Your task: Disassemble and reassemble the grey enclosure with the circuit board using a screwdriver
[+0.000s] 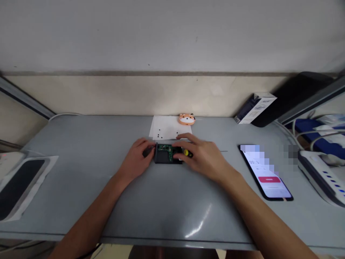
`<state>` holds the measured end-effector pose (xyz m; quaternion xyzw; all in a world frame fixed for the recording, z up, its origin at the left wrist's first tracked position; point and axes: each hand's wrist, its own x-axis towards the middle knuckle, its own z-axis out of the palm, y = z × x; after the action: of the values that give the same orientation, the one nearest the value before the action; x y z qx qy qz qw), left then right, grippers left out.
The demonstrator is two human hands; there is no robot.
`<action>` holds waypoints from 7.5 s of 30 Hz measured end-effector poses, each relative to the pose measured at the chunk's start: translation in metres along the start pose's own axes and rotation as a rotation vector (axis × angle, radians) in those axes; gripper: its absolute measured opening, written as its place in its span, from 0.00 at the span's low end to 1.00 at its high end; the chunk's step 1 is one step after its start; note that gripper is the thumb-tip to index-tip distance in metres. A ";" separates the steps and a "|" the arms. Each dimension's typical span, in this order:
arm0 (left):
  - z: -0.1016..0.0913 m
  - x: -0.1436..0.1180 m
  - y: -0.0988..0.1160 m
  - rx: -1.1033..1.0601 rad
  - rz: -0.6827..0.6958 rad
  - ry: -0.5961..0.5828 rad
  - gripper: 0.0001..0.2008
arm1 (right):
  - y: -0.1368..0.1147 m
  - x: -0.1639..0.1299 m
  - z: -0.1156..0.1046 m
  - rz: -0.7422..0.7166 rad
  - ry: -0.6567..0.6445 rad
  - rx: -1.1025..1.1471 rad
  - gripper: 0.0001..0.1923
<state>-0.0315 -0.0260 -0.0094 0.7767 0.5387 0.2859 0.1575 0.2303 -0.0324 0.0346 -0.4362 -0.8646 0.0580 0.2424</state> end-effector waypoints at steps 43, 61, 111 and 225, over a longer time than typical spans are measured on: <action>0.021 0.013 0.033 0.021 0.221 -0.196 0.28 | 0.022 0.012 0.001 0.735 0.694 0.687 0.22; 0.027 0.012 0.035 0.066 0.269 0.224 0.09 | 0.015 0.011 0.001 0.800 0.594 0.879 0.23; 0.022 0.007 0.038 0.073 0.304 -0.133 0.23 | 0.012 0.004 0.007 0.268 0.654 0.478 0.07; 0.027 0.010 0.032 0.041 0.318 -0.096 0.08 | 0.006 0.038 0.011 0.368 0.440 1.556 0.28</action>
<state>0.0118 -0.0265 -0.0100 0.8679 0.4067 0.2588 0.1199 0.2099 0.0025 0.0370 -0.2798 -0.4250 0.5918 0.6251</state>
